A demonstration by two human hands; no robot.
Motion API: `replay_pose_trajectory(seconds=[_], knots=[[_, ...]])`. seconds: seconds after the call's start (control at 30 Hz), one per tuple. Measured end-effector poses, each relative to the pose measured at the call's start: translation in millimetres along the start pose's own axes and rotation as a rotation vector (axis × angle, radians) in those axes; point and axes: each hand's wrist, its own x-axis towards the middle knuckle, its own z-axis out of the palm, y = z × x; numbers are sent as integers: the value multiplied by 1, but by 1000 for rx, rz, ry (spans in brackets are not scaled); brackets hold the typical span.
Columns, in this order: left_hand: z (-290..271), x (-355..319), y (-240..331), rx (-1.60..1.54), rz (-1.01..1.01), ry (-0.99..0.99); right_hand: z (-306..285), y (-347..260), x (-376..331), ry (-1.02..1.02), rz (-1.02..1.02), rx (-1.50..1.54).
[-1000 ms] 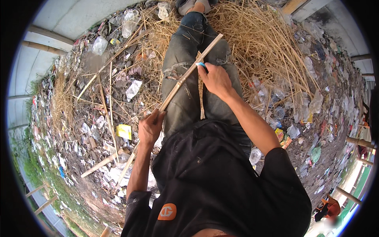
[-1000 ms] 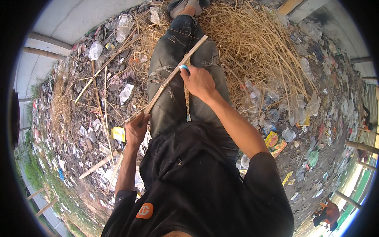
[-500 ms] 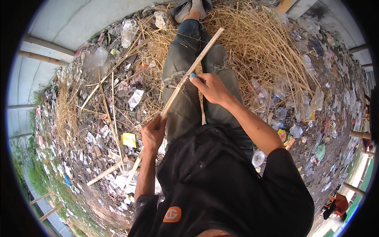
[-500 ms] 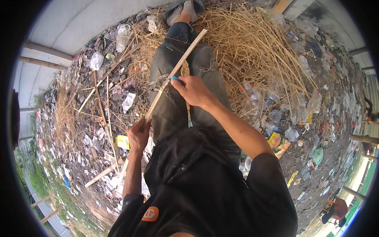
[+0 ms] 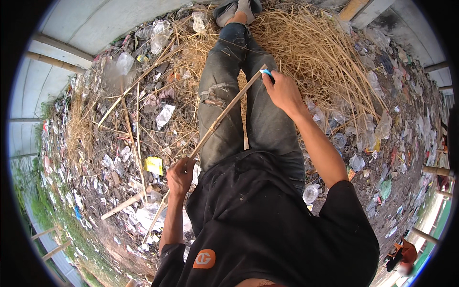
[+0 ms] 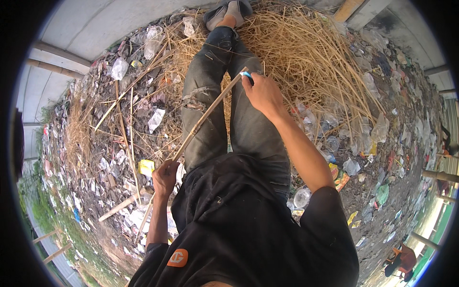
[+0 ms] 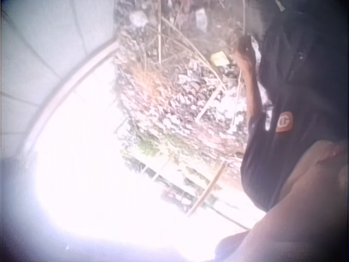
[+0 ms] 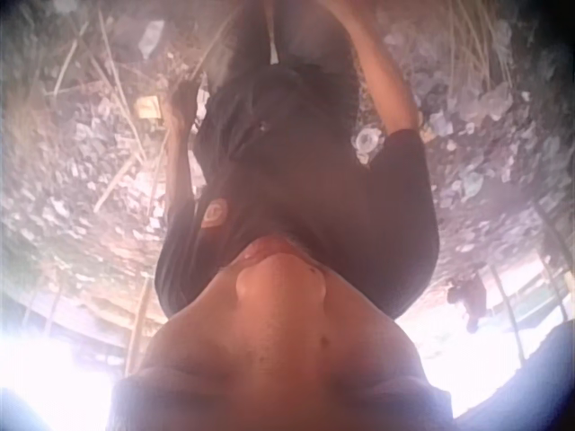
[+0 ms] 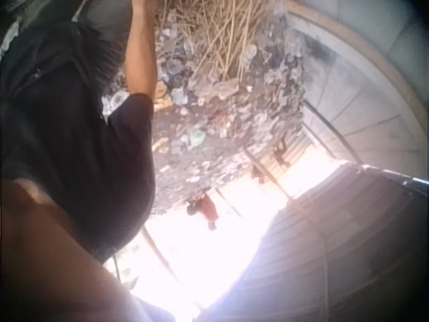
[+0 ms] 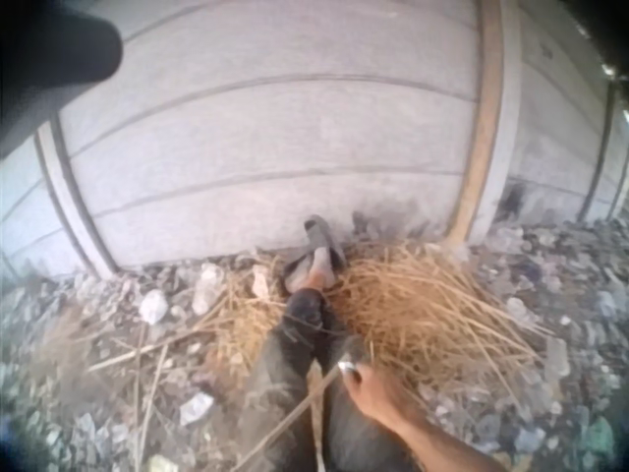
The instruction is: The person sits on a pile of straw and debris, using a utility knife to shave and smooth a long, thin wooden stick. They hold the stick with their left hand and scrape along its length with the knife in their right hand, occasionally rotating the stick to work on different sides.
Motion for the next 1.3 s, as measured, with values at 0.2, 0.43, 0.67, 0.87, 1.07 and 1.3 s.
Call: replay_pose_trajectory(seconds=[0.2,0.43,0.67,0.87,1.07,1.3], knots=[[2,0,-7,25,8,6,19,10,13,74,-7,-10],[14,-1,-17,93,104,55,47,-32,-32,-37,-83,-2],[18,3,-10,118,137,69,54,-33,-42,-48,-78,-39],[15,-1,-3,91,171,94,41,-10,-7,38,23,24],[27,11,-3,101,128,61,70,-54,-64,-228,-107,88],[28,16,1,98,159,98,55,-36,-24,-78,-40,89]])
